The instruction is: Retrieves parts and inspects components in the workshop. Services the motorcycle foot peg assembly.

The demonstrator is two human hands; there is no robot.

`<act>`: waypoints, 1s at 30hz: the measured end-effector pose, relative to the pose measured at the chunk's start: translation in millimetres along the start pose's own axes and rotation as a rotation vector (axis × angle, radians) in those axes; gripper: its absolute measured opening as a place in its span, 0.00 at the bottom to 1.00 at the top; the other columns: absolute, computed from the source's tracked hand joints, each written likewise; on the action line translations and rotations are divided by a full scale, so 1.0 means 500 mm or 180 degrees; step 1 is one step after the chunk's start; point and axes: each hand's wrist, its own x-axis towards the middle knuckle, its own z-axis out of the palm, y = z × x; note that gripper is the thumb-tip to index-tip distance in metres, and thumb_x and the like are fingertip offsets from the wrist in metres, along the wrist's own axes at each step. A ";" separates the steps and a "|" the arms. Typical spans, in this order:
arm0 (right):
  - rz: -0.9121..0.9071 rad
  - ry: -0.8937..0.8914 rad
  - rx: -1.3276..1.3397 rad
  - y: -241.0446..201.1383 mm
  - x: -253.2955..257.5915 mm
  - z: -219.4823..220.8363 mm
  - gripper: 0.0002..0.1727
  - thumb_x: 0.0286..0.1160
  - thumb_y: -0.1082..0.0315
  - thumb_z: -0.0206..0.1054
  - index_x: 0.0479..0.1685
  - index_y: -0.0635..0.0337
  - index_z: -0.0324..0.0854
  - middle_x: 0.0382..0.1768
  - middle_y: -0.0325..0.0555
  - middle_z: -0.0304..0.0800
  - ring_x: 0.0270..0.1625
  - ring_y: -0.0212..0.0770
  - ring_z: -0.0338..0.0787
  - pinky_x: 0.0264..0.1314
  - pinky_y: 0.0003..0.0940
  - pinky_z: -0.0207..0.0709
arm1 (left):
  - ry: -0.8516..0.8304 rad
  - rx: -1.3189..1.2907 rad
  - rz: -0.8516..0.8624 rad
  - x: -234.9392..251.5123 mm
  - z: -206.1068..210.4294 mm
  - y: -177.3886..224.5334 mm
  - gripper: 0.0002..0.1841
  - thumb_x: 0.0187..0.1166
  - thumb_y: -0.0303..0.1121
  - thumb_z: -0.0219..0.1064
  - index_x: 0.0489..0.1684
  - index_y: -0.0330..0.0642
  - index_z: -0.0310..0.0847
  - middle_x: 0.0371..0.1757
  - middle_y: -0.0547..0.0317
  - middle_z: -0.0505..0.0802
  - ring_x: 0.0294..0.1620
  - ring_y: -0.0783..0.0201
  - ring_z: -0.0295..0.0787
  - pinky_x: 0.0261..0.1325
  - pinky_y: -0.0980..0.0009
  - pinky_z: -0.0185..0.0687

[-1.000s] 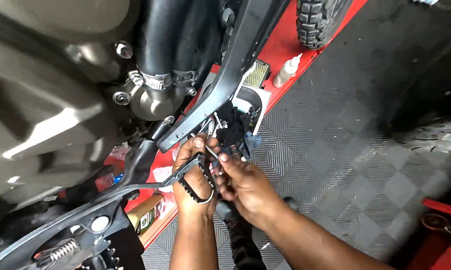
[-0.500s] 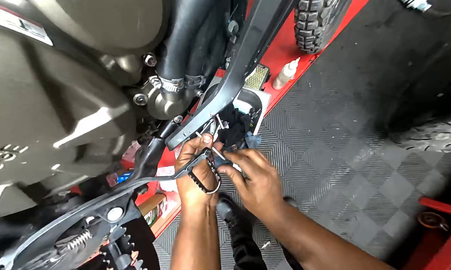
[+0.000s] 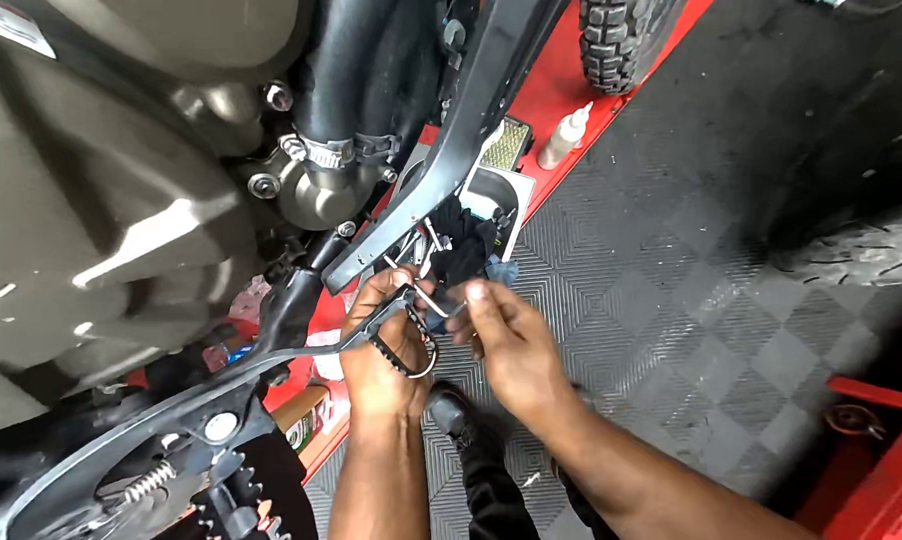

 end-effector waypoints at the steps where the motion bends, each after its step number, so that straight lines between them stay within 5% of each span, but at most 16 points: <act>1: -0.0544 0.0216 -0.0322 0.015 -0.002 -0.005 0.24 0.93 0.47 0.49 0.59 0.53 0.86 0.38 0.34 0.93 0.34 0.31 0.90 0.33 0.29 0.86 | 0.0044 0.0091 0.0075 0.002 0.004 -0.002 0.07 0.87 0.28 0.60 0.46 0.40 0.86 0.41 0.56 0.91 0.39 0.66 0.89 0.47 0.69 0.88; 4: -0.1096 0.0497 -0.0746 0.033 0.003 0.003 0.16 0.89 0.57 0.60 0.60 0.55 0.87 0.41 0.34 0.94 0.37 0.29 0.92 0.40 0.30 0.91 | 0.0174 0.0229 0.0153 0.002 0.012 -0.001 0.06 0.86 0.29 0.63 0.43 0.43 0.86 0.37 0.59 0.91 0.36 0.67 0.87 0.44 0.71 0.87; 7: -0.1368 0.0532 -0.1701 0.040 0.024 0.002 0.27 0.82 0.47 0.67 0.73 0.53 0.82 0.54 0.40 0.88 0.46 0.34 0.89 0.45 0.35 0.87 | 0.0391 0.0304 0.0106 0.004 0.023 -0.001 0.04 0.84 0.29 0.66 0.44 0.41 0.86 0.35 0.59 0.91 0.33 0.68 0.88 0.39 0.73 0.88; 10: -0.1763 0.0576 -0.2039 0.056 0.032 0.001 0.19 0.80 0.47 0.70 0.57 0.49 0.92 0.50 0.40 0.91 0.54 0.39 0.89 0.53 0.37 0.86 | 0.0426 0.0405 0.0081 0.009 0.025 0.002 0.05 0.84 0.32 0.67 0.42 0.42 0.86 0.33 0.59 0.90 0.31 0.69 0.87 0.37 0.74 0.86; 13: -0.0435 0.0069 -0.0596 0.025 0.015 0.023 0.14 0.86 0.54 0.65 0.42 0.51 0.93 0.32 0.31 0.91 0.33 0.26 0.86 0.36 0.26 0.81 | 0.0341 0.0401 -0.0026 0.012 0.026 0.002 0.06 0.86 0.35 0.65 0.41 0.44 0.84 0.30 0.61 0.89 0.26 0.71 0.85 0.30 0.76 0.85; 15: 0.0925 -0.0607 0.1025 -0.001 0.022 0.021 0.19 0.91 0.53 0.58 0.45 0.58 0.90 0.27 0.39 0.87 0.25 0.29 0.80 0.27 0.23 0.73 | 0.0101 0.0473 -0.0262 0.014 0.016 0.004 0.08 0.90 0.38 0.60 0.44 0.47 0.82 0.28 0.64 0.86 0.18 0.75 0.80 0.19 0.81 0.79; 17: 0.1831 -0.0875 0.2454 -0.006 0.030 0.024 0.22 0.90 0.48 0.56 0.38 0.56 0.83 0.21 0.36 0.76 0.17 0.26 0.74 0.18 0.17 0.67 | -0.0521 0.0372 -0.0388 0.014 -0.008 0.009 0.12 0.93 0.36 0.52 0.58 0.44 0.82 0.40 0.63 0.89 0.25 0.75 0.82 0.26 0.82 0.82; 19: 0.2139 -0.1025 0.3061 -0.011 0.035 0.027 0.24 0.89 0.43 0.54 0.31 0.52 0.76 0.16 0.32 0.67 0.12 0.25 0.67 0.13 0.16 0.62 | -0.0788 0.0328 -0.0409 0.014 -0.015 0.014 0.15 0.94 0.35 0.50 0.65 0.42 0.80 0.44 0.61 0.91 0.25 0.75 0.84 0.27 0.81 0.85; 21: 0.1845 -0.1146 0.2483 -0.008 0.037 0.020 0.27 0.91 0.43 0.50 0.36 0.56 0.78 0.18 0.37 0.71 0.15 0.28 0.71 0.16 0.19 0.66 | -0.0684 0.0352 -0.0399 0.012 -0.011 0.016 0.13 0.94 0.34 0.49 0.60 0.43 0.80 0.39 0.63 0.90 0.21 0.77 0.82 0.22 0.83 0.82; 23: 0.1006 -0.0900 0.1133 0.004 0.024 0.011 0.27 0.92 0.45 0.51 0.48 0.56 0.88 0.25 0.39 0.83 0.23 0.31 0.79 0.25 0.24 0.72 | -0.0513 0.0364 -0.0339 0.011 -0.010 0.013 0.14 0.94 0.35 0.50 0.54 0.44 0.83 0.37 0.64 0.90 0.26 0.77 0.83 0.28 0.83 0.82; 26: -0.0705 -0.0175 -0.0537 0.046 0.001 0.010 0.23 0.81 0.47 0.69 0.62 0.55 0.84 0.42 0.36 0.91 0.39 0.31 0.89 0.41 0.32 0.87 | -0.0345 0.0473 -0.0184 0.009 -0.005 0.016 0.14 0.94 0.34 0.51 0.52 0.45 0.85 0.40 0.63 0.94 0.40 0.72 0.92 0.45 0.77 0.89; 28: -0.1442 0.0158 -0.0967 0.057 0.008 0.014 0.18 0.83 0.51 0.67 0.51 0.57 0.91 0.40 0.38 0.91 0.44 0.33 0.90 0.46 0.34 0.87 | -0.0192 0.0487 -0.0175 0.010 0.001 0.017 0.13 0.93 0.36 0.52 0.50 0.45 0.84 0.38 0.63 0.93 0.39 0.71 0.91 0.46 0.75 0.88; 30: -0.1092 0.0125 -0.0664 0.040 0.013 0.018 0.17 0.90 0.56 0.59 0.39 0.54 0.90 0.31 0.33 0.91 0.36 0.28 0.90 0.38 0.31 0.86 | -0.0180 0.0385 -0.0180 0.013 0.004 0.018 0.13 0.94 0.37 0.52 0.49 0.46 0.83 0.37 0.63 0.92 0.38 0.70 0.90 0.45 0.74 0.88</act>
